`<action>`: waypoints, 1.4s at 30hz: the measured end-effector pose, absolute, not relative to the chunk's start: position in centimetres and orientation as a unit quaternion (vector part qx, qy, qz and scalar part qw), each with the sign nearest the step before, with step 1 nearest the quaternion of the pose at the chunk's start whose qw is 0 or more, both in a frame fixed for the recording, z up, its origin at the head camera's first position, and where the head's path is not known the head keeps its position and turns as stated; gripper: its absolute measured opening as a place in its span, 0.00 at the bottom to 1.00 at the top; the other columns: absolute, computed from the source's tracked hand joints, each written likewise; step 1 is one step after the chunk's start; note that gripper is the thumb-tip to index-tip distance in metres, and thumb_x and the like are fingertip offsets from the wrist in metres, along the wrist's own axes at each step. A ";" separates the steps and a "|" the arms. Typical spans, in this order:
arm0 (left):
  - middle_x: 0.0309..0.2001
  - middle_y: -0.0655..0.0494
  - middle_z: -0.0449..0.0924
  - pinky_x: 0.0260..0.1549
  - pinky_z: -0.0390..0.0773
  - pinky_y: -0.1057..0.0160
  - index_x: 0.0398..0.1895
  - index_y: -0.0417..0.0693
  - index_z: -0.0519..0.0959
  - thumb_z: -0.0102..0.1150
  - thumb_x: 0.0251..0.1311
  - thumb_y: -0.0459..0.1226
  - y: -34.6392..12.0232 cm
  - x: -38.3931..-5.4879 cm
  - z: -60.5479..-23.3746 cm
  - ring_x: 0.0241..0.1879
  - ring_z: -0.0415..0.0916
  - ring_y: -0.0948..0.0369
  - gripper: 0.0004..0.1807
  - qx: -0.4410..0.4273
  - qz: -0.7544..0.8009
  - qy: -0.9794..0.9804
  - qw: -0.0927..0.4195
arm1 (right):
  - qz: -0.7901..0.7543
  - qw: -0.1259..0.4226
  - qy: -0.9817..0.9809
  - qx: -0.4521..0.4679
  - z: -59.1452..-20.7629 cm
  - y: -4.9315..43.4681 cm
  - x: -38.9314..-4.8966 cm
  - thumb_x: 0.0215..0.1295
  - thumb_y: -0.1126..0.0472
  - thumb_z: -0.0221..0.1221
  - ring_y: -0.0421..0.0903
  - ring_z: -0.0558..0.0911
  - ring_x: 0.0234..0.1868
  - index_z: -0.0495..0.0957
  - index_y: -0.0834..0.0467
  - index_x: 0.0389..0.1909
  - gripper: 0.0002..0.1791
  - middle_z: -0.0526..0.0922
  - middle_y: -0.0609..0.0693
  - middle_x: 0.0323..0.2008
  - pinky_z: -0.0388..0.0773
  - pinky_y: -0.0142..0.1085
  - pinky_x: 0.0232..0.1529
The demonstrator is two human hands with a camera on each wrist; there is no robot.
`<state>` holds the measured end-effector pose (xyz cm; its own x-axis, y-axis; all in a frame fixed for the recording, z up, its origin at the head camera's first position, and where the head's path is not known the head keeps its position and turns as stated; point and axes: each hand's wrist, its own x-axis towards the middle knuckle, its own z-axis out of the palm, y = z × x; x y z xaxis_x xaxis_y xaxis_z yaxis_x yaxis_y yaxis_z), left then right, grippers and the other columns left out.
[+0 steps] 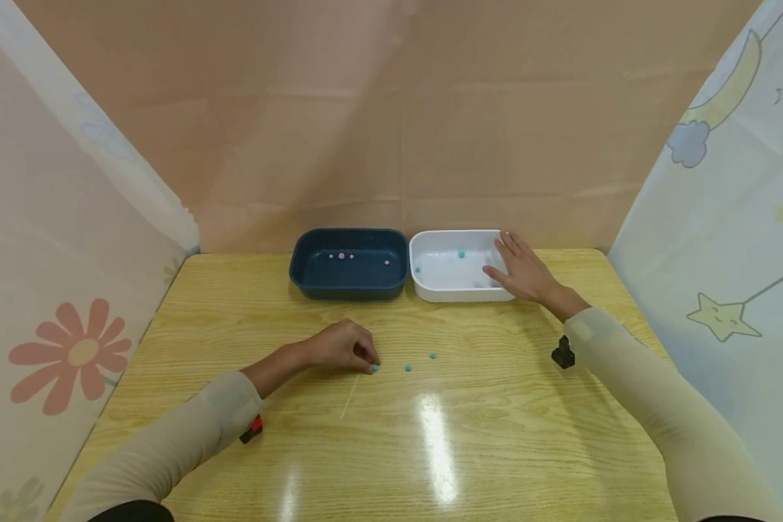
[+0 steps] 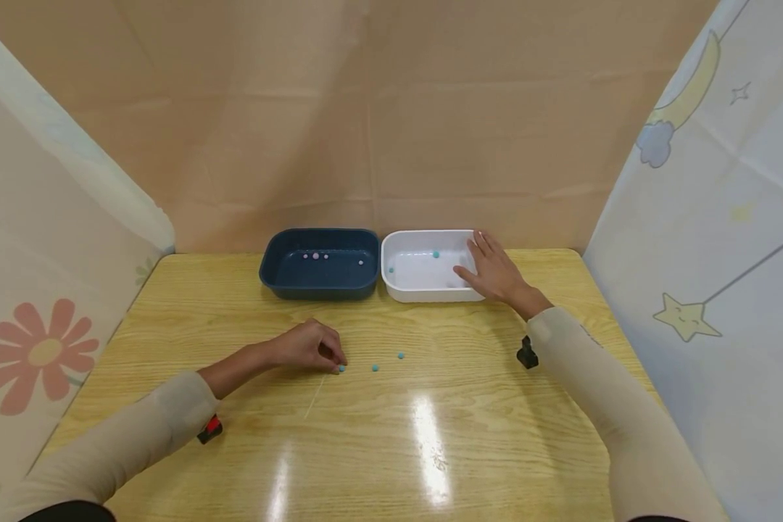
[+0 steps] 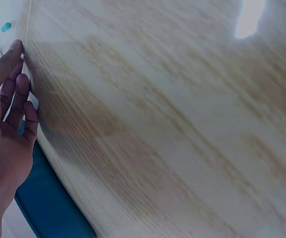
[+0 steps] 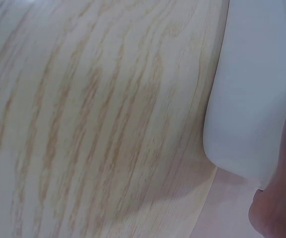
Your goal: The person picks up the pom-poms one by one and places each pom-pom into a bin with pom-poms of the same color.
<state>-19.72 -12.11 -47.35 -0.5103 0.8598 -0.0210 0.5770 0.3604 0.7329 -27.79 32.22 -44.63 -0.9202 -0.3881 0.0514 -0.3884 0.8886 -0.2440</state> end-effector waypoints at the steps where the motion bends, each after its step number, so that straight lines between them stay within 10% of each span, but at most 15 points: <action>1: 0.36 0.64 0.89 0.36 0.83 0.70 0.39 0.48 0.94 0.78 0.60 0.35 -12.1 -19.7 -47.4 0.34 0.80 0.74 0.05 0.451 0.344 0.798 0.206 | 0.125 0.000 -0.972 0.200 -44.7 32.2 -27.8 0.82 0.31 0.41 0.67 0.40 0.85 0.48 0.75 0.81 0.52 0.41 0.71 0.84 0.36 0.56 0.83; 42: 0.32 0.66 0.88 0.34 0.82 0.66 0.36 0.48 0.93 0.77 0.62 0.36 -10.4 -21.6 -45.2 0.32 0.80 0.69 0.02 0.447 0.388 0.799 0.111 | 0.117 -0.017 -0.975 0.191 -44.7 32.3 -28.0 0.84 0.35 0.41 0.65 0.36 0.85 0.43 0.74 0.82 0.51 0.37 0.69 0.84 0.34 0.56 0.83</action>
<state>-21.63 -10.41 -45.19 -0.5760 0.7999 0.1687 0.6274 0.3002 0.7185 -27.96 32.27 -44.73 -0.9268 -0.3755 0.0105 -0.3674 0.9001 -0.2341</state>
